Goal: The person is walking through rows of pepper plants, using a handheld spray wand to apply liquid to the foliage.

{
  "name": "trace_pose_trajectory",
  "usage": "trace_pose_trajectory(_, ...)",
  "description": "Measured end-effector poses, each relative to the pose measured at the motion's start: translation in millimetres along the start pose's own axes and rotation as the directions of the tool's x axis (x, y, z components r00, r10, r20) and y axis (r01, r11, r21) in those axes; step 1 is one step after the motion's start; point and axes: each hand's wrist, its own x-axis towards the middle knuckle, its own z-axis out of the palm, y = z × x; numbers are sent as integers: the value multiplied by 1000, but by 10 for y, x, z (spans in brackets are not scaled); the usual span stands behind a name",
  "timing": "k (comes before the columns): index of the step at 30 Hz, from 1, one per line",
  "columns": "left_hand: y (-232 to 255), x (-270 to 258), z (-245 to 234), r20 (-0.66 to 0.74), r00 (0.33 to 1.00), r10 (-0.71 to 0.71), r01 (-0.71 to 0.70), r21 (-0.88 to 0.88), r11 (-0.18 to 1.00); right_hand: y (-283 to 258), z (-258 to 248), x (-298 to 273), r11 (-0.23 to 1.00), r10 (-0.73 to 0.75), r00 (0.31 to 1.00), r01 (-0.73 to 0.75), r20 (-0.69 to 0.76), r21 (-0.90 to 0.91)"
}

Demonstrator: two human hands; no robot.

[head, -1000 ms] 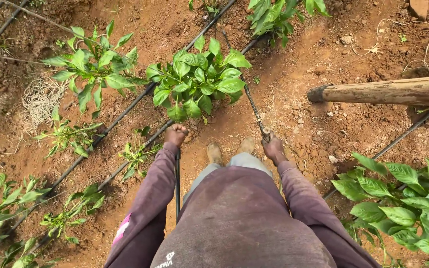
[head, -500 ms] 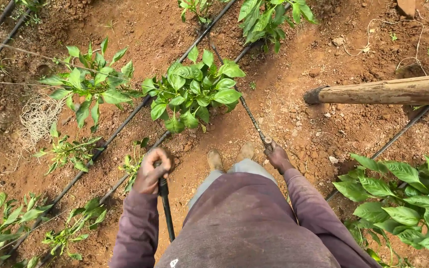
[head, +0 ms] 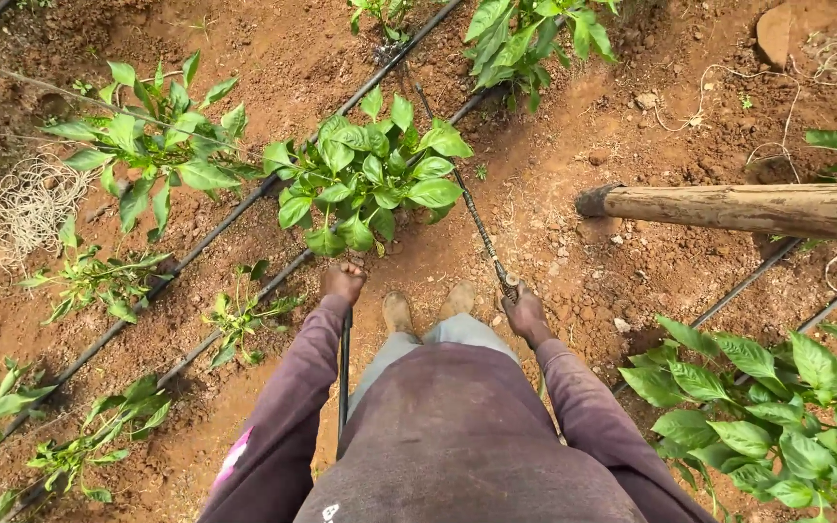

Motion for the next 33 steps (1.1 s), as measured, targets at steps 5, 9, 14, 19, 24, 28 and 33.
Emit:
trace_pose_trajectory(5,39,62,-77,40,999,-14,15,-17,1000,-35,-96,-62,1000,-15,1000,15,11,0)
trace_pose_trajectory(9,243,103,-90,62,998,29,-26,-53,998,-132,-190,-196,997,-39,999,38,8,60)
trace_pose_trajectory(14,447,93,-118,37,997,62,-58,-99,993,-134,-318,-222,995,-66,998,66,1,74)
trace_pose_trajectory(19,759,58,-26,59,992,110,-107,-50,993,275,-262,126,994,-60,998,62,-18,87)
trace_pose_trajectory(24,1104,166,141,320,942,97,-30,-207,978,370,-551,-121,993,-95,992,89,83,84)
trace_pose_trajectory(28,2393,-1664,-1239,485,787,381,4,-622,783,635,-777,-201,986,-25,995,9,95,167)
trace_pose_trajectory(33,2853,-2792,-1428,309,210,928,-347,-864,366,966,-1066,-253,902,180,958,-251,221,350)
